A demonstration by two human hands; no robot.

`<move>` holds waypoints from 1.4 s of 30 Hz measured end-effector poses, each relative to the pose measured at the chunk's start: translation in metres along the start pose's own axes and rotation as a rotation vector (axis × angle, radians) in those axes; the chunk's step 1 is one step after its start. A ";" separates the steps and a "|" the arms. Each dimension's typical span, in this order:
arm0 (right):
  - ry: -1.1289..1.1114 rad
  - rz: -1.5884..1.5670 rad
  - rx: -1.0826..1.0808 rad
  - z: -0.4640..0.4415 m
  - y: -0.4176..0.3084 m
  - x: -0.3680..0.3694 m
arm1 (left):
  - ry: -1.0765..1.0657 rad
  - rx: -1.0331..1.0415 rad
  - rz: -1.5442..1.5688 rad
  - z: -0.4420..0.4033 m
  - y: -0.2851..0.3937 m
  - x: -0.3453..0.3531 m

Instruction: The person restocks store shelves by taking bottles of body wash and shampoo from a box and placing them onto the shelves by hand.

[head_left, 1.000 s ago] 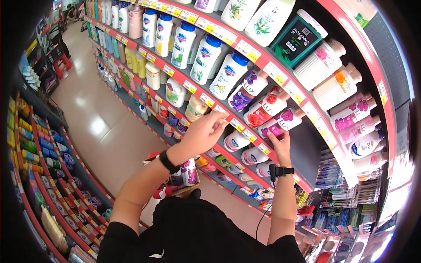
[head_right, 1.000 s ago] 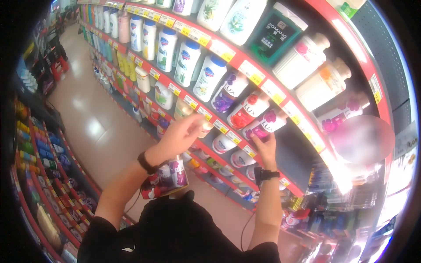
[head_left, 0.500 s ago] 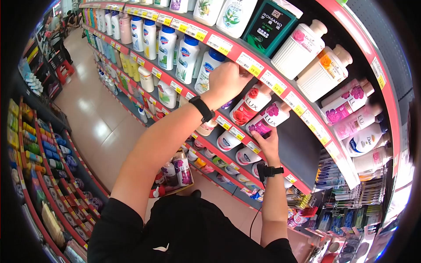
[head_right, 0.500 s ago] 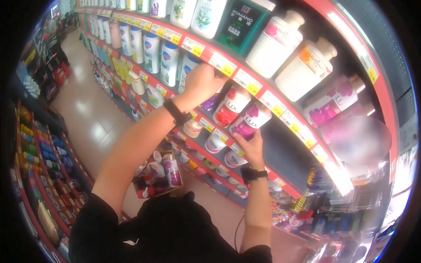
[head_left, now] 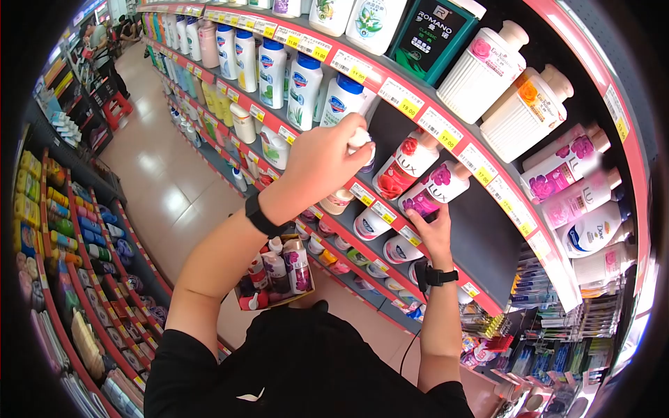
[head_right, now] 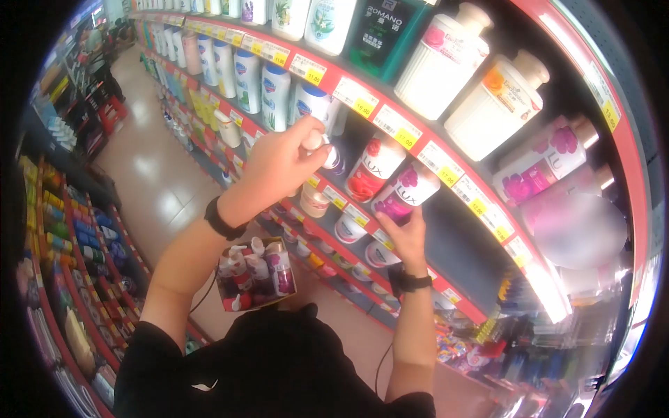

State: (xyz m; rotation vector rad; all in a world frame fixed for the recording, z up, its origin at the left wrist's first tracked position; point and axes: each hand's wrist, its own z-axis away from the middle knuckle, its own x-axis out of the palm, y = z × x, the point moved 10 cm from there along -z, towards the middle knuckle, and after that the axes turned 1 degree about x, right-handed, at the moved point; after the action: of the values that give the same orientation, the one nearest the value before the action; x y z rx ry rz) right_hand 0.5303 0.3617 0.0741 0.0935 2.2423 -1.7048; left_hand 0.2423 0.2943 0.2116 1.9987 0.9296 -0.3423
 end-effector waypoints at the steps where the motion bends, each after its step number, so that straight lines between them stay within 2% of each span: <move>1: -0.006 0.000 0.001 0.000 0.000 0.000 | -0.023 -0.022 0.040 0.007 -0.005 -0.001; 3: 0.008 0.027 0.023 0.001 0.000 0.000 | 0.038 -0.009 0.087 0.022 -0.012 -0.009; 9: 0.031 0.044 0.044 0.001 -0.001 0.000 | -0.011 -0.337 0.417 0.076 -0.059 0.015; 10: 0.035 0.029 0.054 0.001 0.000 0.000 | 0.070 -0.279 0.433 0.082 -0.067 0.022; 14: 0.037 0.039 0.063 0.001 -0.002 0.002 | 0.023 -0.343 0.441 0.091 -0.090 0.052; 16: 0.058 0.058 0.086 0.002 -0.001 0.001 | 0.031 -0.252 0.345 0.089 -0.095 0.060; 19: 0.053 0.042 0.061 0.001 -0.002 0.002 | 0.102 -0.197 0.189 0.079 -0.092 0.063; 23: 0.031 0.020 0.043 0.000 -0.003 0.003 | 0.077 -0.151 0.066 0.067 -0.074 0.067; 26: 0.031 0.021 0.064 -0.002 0.009 0.001 | 0.172 -0.093 -0.071 0.063 -0.068 0.062; 28: 0.031 0.056 0.092 -0.003 0.014 0.000 | 0.049 -0.053 -0.197 0.058 -0.064 0.073; 31: 0.040 0.008 0.088 -0.002 0.014 0.001 | 0.125 -0.071 -0.217 0.056 -0.065 0.069; 42: 0.060 0.097 0.105 0.000 0.007 -0.001 | 0.123 -0.042 -0.226 0.054 -0.077 0.071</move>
State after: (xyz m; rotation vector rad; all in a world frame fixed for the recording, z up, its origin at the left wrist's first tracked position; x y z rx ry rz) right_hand 0.5333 0.3639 0.0677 0.2760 2.1516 -1.7885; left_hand 0.2409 0.3102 0.0944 1.8967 1.2353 -0.3246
